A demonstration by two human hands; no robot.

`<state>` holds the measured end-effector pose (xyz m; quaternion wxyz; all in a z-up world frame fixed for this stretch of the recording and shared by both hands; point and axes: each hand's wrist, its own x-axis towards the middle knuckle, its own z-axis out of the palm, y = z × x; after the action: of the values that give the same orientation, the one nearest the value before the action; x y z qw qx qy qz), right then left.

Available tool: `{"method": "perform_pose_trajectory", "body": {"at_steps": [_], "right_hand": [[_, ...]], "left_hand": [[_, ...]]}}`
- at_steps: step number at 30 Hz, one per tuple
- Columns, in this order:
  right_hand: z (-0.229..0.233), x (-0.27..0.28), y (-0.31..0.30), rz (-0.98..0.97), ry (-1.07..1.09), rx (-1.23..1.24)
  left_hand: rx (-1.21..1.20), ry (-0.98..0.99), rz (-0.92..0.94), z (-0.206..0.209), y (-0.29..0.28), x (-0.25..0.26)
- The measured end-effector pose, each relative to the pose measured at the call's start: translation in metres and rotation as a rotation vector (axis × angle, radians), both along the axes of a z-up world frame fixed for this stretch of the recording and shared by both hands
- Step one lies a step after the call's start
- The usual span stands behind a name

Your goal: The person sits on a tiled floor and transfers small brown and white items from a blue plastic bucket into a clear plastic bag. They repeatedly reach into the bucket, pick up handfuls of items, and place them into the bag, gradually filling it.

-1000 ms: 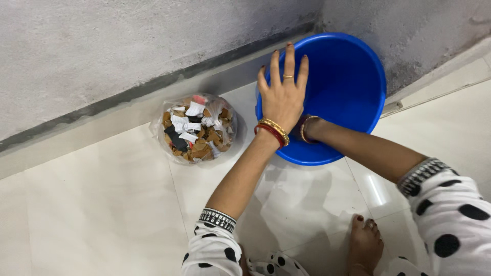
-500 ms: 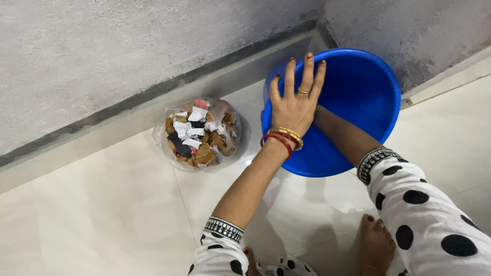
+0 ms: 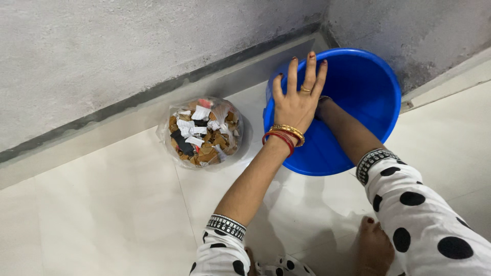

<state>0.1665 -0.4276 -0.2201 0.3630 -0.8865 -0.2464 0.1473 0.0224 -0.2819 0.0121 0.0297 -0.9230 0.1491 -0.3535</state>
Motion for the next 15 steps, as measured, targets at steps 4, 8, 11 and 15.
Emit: {"method": "perform_pose_trajectory", "body": {"at_steps": [4, 8, 11, 15], "right_hand": [[0.004, 0.000, 0.015, 0.024, -0.107, -0.197], [0.028, -0.006, 0.021, 0.133, -0.043, -0.540], [0.035, -0.014, 0.023, 0.080, -0.069, -0.435], [0.030, -0.018, 0.028, -0.114, 0.107, 0.237]], "left_hand": [[0.017, 0.021, 0.001, 0.000, 0.003, 0.003], [0.007, 0.019, 0.000, -0.002, 0.003, 0.004], [0.004, 0.026, 0.003, -0.003, 0.002, 0.005], [0.008, 0.015, 0.025, -0.001, 0.004, 0.008]]}}
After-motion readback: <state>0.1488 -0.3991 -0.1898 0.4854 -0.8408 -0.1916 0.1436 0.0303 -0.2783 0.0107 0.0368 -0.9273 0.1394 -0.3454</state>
